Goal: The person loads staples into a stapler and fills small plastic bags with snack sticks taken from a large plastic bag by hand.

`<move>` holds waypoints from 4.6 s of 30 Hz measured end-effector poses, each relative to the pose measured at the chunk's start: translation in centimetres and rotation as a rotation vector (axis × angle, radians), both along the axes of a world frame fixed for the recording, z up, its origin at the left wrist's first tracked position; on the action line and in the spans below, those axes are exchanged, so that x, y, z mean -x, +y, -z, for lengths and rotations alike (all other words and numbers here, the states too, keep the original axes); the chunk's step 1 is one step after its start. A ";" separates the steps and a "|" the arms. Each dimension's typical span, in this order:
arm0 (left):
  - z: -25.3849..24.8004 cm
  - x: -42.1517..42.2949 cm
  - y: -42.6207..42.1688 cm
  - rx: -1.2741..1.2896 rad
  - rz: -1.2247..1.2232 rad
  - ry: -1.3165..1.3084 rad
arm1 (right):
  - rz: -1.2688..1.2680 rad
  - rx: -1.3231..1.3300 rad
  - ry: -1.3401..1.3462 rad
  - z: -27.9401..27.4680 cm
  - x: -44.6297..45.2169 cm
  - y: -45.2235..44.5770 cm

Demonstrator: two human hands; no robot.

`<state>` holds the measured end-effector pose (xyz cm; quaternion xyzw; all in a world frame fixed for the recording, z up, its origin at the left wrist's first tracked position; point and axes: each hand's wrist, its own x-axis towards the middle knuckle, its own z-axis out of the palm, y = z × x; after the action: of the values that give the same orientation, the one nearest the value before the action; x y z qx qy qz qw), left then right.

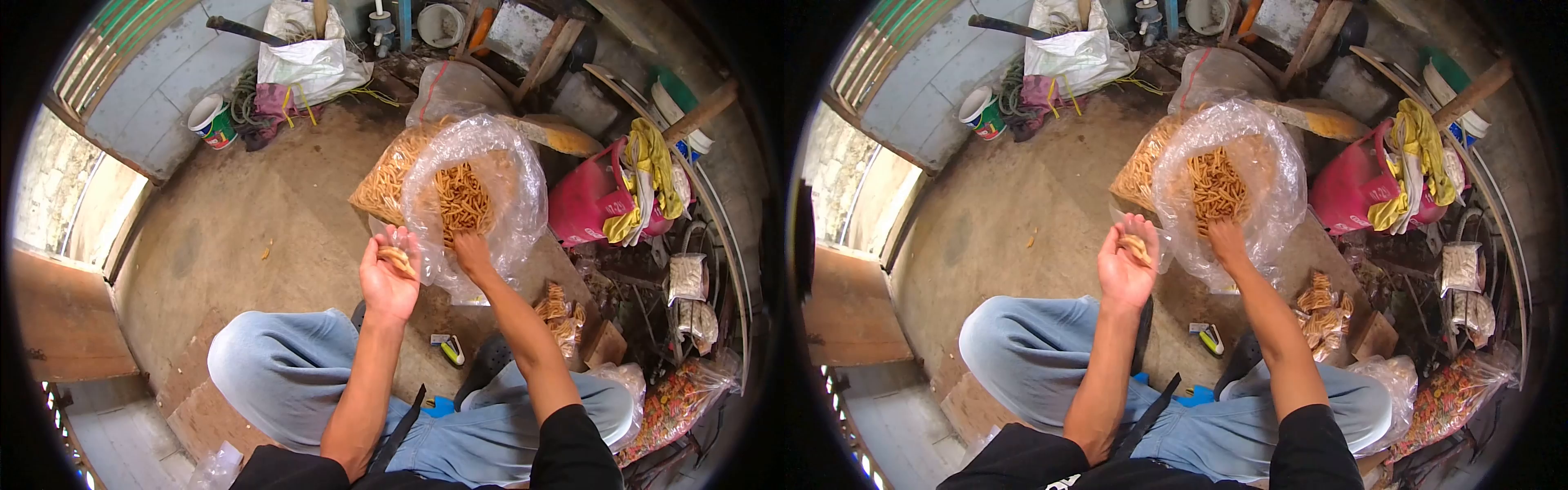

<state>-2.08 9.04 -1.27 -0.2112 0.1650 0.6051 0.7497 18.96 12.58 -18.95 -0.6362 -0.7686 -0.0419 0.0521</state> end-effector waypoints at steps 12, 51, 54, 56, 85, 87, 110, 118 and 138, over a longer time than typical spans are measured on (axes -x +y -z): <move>-0.3 0.0 -0.4 0.004 0.008 0.002 | -0.048 0.024 0.030 0.0 -0.4 -0.9; -1.9 -2.6 -1.9 0.003 0.048 -0.078 | 0.127 -0.084 1.772 -25.2 6.8 -12.1; -1.9 -2.8 -2.2 0.023 0.086 -0.039 | 0.113 -0.173 1.743 -24.3 7.7 -11.8; -1.3 -2.8 -2.3 0.015 0.106 -0.074 | 0.099 -0.211 1.728 -23.8 8.0 -11.8; -1.7 -2.5 -2.5 -0.007 0.107 -0.014 | 0.316 -0.039 1.138 -26.5 8.5 -12.7; -1.7 -2.5 -2.6 -0.003 0.114 -0.004 | 0.275 -0.057 1.134 -26.4 8.4 -12.9; -2.6 -2.4 -3.7 -0.384 0.195 0.010 | 0.232 -0.412 1.108 -24.3 9.7 -12.4; -2.3 -2.1 -3.5 -0.402 0.184 -0.004 | 0.181 -0.365 1.247 -23.3 9.7 -12.3; -3.6 -2.2 -3.7 -0.314 0.249 0.088 | 0.112 -0.204 1.268 -23.7 8.6 -12.7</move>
<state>0.15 5.34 2.31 -0.0433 0.1260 0.5348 0.8344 10.32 -0.16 4.77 -0.5685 -0.5465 0.2667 0.5541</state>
